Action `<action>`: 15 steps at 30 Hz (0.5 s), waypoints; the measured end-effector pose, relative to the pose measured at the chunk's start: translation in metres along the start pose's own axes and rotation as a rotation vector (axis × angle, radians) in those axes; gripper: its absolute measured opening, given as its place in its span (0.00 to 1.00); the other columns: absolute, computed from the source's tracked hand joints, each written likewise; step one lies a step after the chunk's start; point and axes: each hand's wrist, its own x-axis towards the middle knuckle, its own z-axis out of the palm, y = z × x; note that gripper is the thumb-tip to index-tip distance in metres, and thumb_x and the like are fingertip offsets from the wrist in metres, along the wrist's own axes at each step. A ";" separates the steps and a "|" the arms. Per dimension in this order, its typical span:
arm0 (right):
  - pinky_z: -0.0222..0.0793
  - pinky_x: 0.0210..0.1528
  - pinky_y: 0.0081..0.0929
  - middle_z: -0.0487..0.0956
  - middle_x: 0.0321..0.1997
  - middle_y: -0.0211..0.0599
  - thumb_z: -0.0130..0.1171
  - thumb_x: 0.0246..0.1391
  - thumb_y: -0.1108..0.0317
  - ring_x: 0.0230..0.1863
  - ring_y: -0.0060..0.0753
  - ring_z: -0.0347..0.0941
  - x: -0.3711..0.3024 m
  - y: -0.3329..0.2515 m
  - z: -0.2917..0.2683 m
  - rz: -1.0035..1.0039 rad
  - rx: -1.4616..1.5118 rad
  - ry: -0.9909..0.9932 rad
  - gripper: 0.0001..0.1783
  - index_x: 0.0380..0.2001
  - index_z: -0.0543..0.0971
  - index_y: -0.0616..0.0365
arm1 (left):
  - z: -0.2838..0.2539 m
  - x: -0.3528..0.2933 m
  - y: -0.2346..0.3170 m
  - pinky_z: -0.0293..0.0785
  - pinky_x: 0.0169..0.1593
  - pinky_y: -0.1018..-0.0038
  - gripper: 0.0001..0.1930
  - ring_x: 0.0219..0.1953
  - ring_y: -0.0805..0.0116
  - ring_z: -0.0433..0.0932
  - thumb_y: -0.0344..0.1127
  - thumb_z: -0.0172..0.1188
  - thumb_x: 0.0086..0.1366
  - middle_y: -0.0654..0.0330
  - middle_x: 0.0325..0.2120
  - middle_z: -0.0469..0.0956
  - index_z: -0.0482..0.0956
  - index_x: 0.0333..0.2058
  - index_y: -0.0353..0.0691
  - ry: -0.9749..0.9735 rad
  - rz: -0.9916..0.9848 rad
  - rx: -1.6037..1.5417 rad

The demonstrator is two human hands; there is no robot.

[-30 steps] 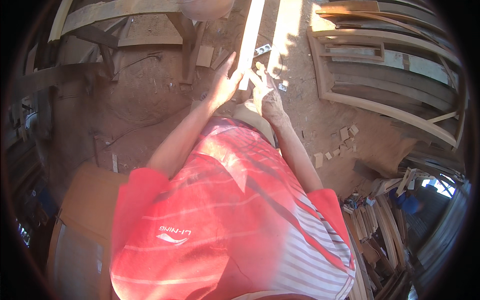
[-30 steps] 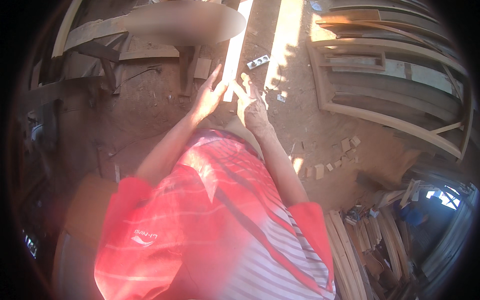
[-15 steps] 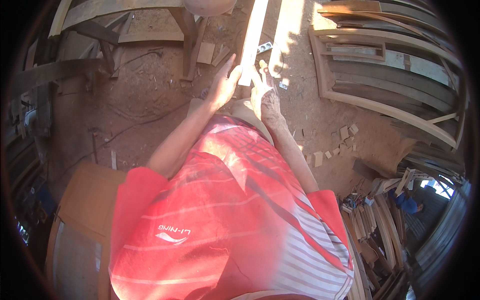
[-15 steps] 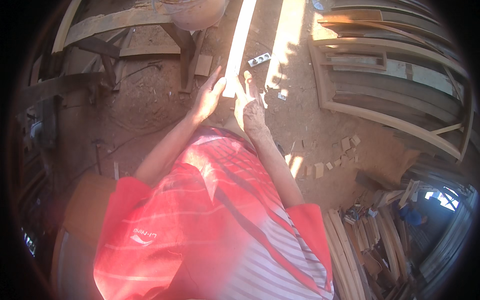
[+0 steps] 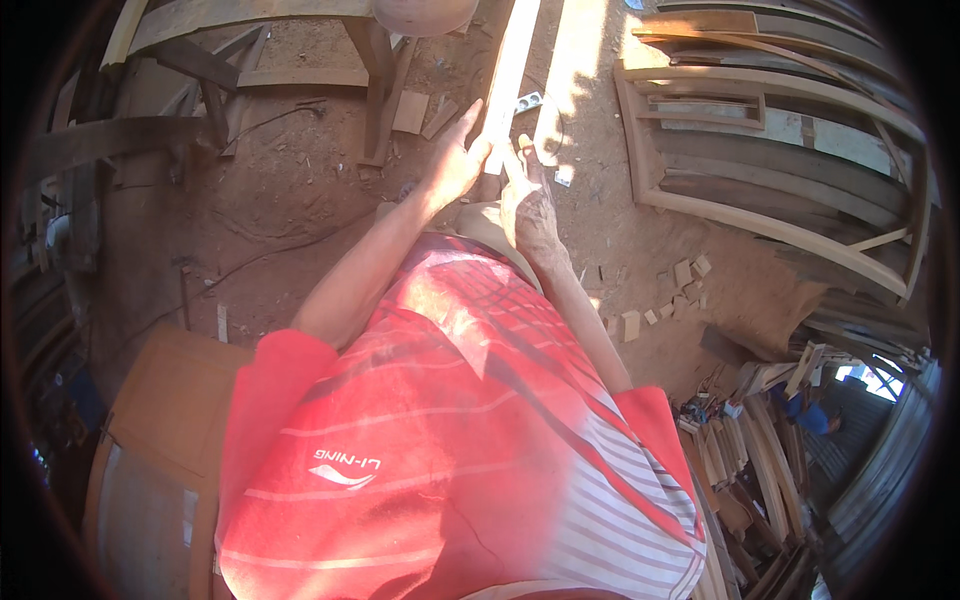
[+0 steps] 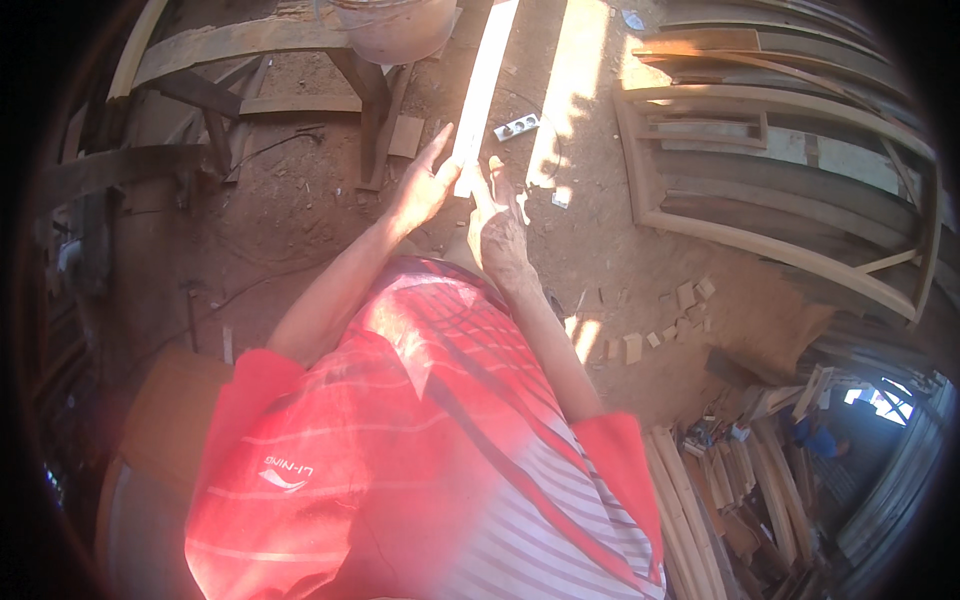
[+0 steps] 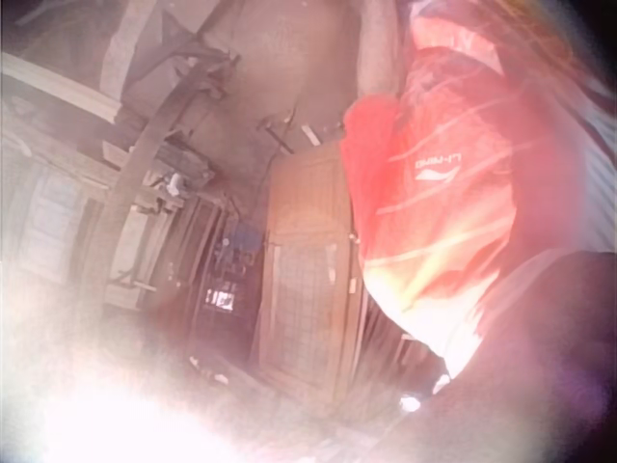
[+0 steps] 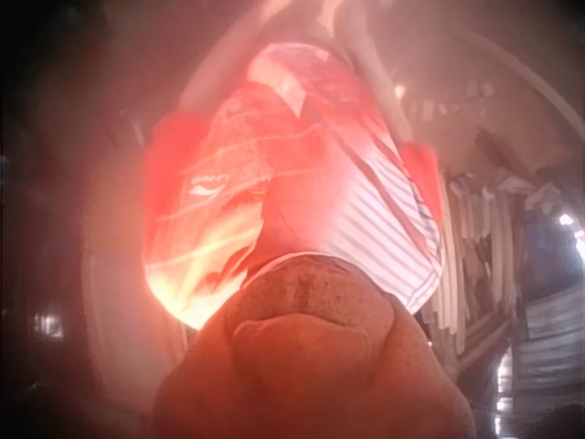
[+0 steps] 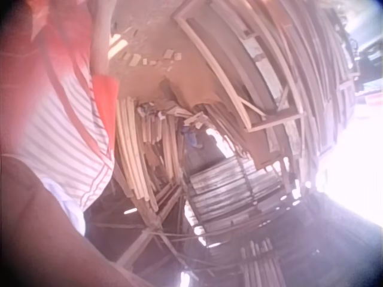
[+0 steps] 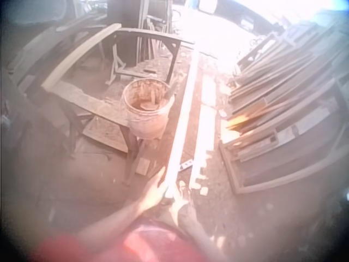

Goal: The person takes food from a plastic bag, carries a bucket of putty, and applies the putty onto the wooden door frame by hand.

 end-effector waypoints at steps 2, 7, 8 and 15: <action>0.71 0.66 0.53 0.61 0.74 0.63 0.53 0.53 0.85 0.69 0.67 0.67 0.000 0.003 0.003 0.005 -0.006 -0.015 0.45 0.74 0.64 0.43 | 0.000 -0.005 0.004 0.61 0.71 0.65 0.33 0.72 0.53 0.65 0.41 0.57 0.76 0.43 0.70 0.67 0.59 0.74 0.40 -0.050 0.053 0.093; 0.72 0.64 0.53 0.62 0.73 0.64 0.53 0.53 0.86 0.68 0.68 0.68 -0.002 0.003 0.007 -0.037 0.021 0.050 0.46 0.75 0.63 0.44 | -0.001 -0.001 -0.007 0.61 0.72 0.65 0.32 0.72 0.53 0.65 0.42 0.55 0.77 0.43 0.70 0.66 0.59 0.74 0.37 -0.002 -0.054 -0.154; 0.72 0.64 0.53 0.63 0.73 0.64 0.53 0.53 0.86 0.67 0.68 0.68 -0.005 -0.001 0.002 -0.024 -0.018 0.012 0.45 0.75 0.63 0.45 | -0.002 -0.001 -0.005 0.61 0.72 0.66 0.32 0.72 0.53 0.65 0.43 0.54 0.77 0.43 0.70 0.66 0.60 0.73 0.37 0.014 -0.067 -0.209; 0.73 0.62 0.53 0.65 0.71 0.65 0.55 0.55 0.83 0.65 0.65 0.70 0.013 0.007 0.008 -0.102 -0.041 0.146 0.42 0.74 0.65 0.44 | 0.000 -0.003 -0.013 0.59 0.72 0.69 0.31 0.73 0.58 0.64 0.42 0.52 0.78 0.47 0.71 0.65 0.58 0.75 0.41 -0.081 -0.097 -0.119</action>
